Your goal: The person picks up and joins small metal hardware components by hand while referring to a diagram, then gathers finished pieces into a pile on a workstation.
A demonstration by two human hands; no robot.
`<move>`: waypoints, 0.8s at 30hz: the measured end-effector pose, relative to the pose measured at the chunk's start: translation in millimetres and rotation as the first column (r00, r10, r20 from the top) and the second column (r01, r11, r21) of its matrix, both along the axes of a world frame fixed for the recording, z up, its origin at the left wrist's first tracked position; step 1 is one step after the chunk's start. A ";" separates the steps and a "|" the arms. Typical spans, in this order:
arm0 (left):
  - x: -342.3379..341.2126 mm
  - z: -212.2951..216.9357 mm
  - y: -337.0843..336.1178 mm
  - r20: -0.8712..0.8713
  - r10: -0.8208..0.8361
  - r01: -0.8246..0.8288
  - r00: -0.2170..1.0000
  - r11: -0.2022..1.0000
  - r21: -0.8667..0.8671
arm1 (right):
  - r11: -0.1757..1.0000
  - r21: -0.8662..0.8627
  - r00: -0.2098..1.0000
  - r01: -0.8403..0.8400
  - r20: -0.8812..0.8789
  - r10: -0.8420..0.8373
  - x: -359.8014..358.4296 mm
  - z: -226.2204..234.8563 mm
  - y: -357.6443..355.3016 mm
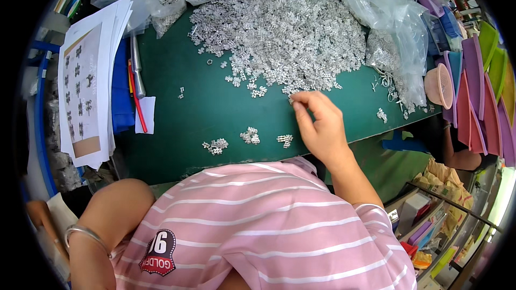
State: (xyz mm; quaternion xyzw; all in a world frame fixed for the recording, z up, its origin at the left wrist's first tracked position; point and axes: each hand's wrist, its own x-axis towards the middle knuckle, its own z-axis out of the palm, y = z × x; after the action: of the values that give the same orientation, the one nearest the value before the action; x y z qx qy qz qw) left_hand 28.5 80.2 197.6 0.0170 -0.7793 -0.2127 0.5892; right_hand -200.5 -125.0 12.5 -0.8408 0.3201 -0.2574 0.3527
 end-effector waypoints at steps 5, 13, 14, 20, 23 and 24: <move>-12.2 -3.4 14.5 0.034 0.362 -0.361 0.931 0.932 -0.042 | 0.930 -0.293 0.974 -0.224 -0.043 0.221 31.9 -11.5 4.7; -18.1 -11.7 3.4 0.001 0.413 -0.404 0.911 0.891 -0.206 | 0.914 -0.248 0.946 -0.320 -0.044 0.320 48.5 -15.3 -1.3; -10.9 -11.5 -6.3 0.033 0.254 -0.249 0.967 0.961 -0.117 | 0.923 -0.213 0.947 -0.319 -0.037 0.319 44.5 -16.8 -0.3; 24.6 -129.1 -34.9 -0.029 0.702 -0.426 0.712 0.464 0.777 | 0.969 -0.235 0.997 -0.074 0.015 0.080 30.8 -11.4 -13.4; 28.2 -190.2 -70.3 0.037 0.923 -0.377 0.382 0.119 0.919 | 0.968 -0.206 0.987 -0.143 0.046 0.156 30.8 -15.8 -9.8; 28.3 -197.0 -73.3 0.022 0.927 -0.338 0.374 0.115 0.934 | 0.955 -0.230 0.975 -0.189 0.070 0.210 34.3 -20.7 -7.1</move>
State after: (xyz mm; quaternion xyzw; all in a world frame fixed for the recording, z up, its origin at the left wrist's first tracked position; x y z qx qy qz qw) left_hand 56.8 6.9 0.6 0.5885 -0.2378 -0.2456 0.7327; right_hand -166.3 -132.1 -8.3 -0.8899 0.1859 -0.2938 0.2955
